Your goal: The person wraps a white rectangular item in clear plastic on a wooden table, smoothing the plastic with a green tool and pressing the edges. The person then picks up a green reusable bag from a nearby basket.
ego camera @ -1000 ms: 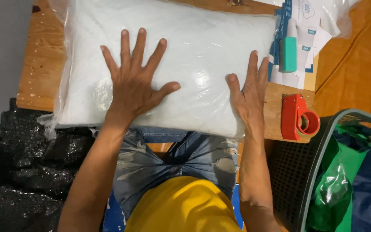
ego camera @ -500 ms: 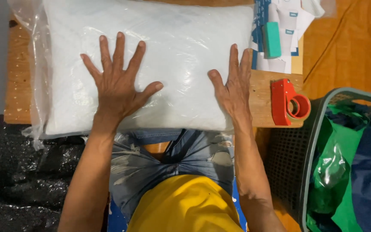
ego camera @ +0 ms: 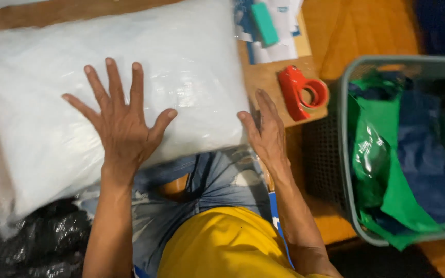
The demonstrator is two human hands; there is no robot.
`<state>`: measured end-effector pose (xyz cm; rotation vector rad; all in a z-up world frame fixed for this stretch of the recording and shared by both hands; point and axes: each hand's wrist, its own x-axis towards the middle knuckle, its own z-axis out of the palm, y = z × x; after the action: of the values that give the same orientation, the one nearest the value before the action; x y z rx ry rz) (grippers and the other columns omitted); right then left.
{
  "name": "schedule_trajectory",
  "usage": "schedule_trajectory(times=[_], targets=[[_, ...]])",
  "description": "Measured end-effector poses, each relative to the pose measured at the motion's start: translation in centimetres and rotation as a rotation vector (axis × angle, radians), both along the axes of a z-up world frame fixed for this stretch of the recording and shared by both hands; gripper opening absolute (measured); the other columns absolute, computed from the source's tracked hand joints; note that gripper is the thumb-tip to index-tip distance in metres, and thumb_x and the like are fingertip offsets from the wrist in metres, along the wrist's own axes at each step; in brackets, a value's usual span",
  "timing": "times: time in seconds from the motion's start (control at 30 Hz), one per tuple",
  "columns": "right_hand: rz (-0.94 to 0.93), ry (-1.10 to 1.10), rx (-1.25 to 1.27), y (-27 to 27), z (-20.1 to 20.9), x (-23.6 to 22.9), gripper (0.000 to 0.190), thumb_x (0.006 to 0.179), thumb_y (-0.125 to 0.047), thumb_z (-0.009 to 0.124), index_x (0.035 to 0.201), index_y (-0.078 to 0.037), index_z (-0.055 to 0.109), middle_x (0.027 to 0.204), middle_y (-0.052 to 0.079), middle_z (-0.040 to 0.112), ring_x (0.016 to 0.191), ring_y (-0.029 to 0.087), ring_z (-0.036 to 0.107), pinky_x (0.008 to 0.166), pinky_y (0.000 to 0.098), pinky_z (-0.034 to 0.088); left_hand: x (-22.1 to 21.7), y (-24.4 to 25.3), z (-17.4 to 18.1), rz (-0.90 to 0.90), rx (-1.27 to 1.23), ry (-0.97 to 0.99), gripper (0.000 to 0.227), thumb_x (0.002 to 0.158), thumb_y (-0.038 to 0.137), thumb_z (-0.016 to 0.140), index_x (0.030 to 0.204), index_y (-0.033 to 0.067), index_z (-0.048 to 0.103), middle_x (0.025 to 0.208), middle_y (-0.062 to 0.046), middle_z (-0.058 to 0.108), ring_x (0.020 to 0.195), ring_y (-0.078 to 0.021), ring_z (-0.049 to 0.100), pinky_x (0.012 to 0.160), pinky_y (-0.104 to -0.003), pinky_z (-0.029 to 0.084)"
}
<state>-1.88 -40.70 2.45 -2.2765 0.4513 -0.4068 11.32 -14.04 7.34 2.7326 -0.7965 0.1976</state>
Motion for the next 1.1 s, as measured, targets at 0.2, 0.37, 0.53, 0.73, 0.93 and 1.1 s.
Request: schedule_trajectory(times=[0.2, 0.37, 0.53, 0.73, 0.93, 1.1], targets=[[-0.218, -0.136, -0.113, -3.6, 0.9, -5.1, 0.056, 0.102, -0.034, 0.061, 0.14, 0.006, 0.053, 0.144, 0.027, 0.056, 0.137, 0.039, 0.053, 0.117, 0.0455, 0.039, -1.9, -5.0, 0.1, -0.187, 0.031, -0.097, 0.09, 0.109, 0.082, 0.037, 0.169, 0.018, 0.017, 0.171, -0.021, 0.006, 0.156, -0.0527, -0.001, 0.111, -0.084, -0.008], [-0.461, -0.12, -0.164, -5.1, 5.4, -8.8, 0.036, 0.102, -0.016, 0.058, 0.133, 0.003, 0.061, 0.126, 0.024, 0.066, 0.1, 0.031, 0.07, 0.087, 0.0392, 0.057, -4.4, -9.6, -0.5, -0.342, -0.055, -0.136, 0.09, 0.105, 0.08, 0.031, 0.167, 0.0173, 0.019, 0.171, -0.021, 0.012, 0.157, -0.0509, 0.006, 0.117, -0.083, -0.003], [-0.64, -0.113, -0.586, -11.2, 0.9, -14.8, 0.032, 0.103, -0.011, 0.066, 0.125, 0.013, 0.064, 0.114, 0.031, 0.071, 0.103, 0.041, 0.07, 0.089, 0.0506, 0.057, -7.7, -14.2, -0.4, -0.565, -0.169, -0.061, 0.081, 0.105, 0.068, 0.036, 0.162, 0.0113, 0.031, 0.168, -0.025, 0.021, 0.155, -0.0539, 0.014, 0.12, -0.08, 0.009], [-0.953, 0.426, -0.695, -16.1, -3.6, -22.9, 0.049, 0.091, -0.027, 0.084, 0.13, -0.005, 0.064, 0.126, 0.022, 0.06, 0.11, 0.042, 0.056, 0.082, 0.059, 0.046, -10.7, -17.5, -3.8, -0.721, -0.227, 0.028, 0.08, 0.1, 0.06, 0.054, 0.159, 0.011, 0.034, 0.164, -0.025, 0.029, 0.153, -0.0499, 0.023, 0.119, -0.073, 0.02], [-0.95, 0.385, -0.577, -16.7, -3.8, -28.6, 0.007, 0.099, -0.009, 0.067, 0.1, -0.004, 0.072, 0.084, 0.022, 0.068, 0.075, 0.047, 0.066, 0.064, 0.0555, 0.049, -11.6, -18.2, -5.9, -0.784, -0.318, 0.073, 0.069, 0.102, 0.05, 0.057, 0.153, 0.005, 0.045, 0.157, -0.025, 0.042, 0.148, -0.0437, 0.038, 0.118, -0.063, 0.031], [-0.948, 0.157, -0.331, -9.8, 4.7, -26.4, 0.018, 0.111, -0.012, 0.06, 0.097, 0.0, 0.057, 0.077, 0.015, 0.049, 0.072, 0.029, 0.043, 0.068, 0.0488, 0.035, -12.5, -20.1, -5.0, -0.781, -0.516, 0.572, 0.061, 0.106, 0.037, 0.053, 0.154, 0.0018, 0.04, 0.16, -0.021, 0.039, 0.151, -0.0366, 0.036, 0.122, -0.049, 0.034]])
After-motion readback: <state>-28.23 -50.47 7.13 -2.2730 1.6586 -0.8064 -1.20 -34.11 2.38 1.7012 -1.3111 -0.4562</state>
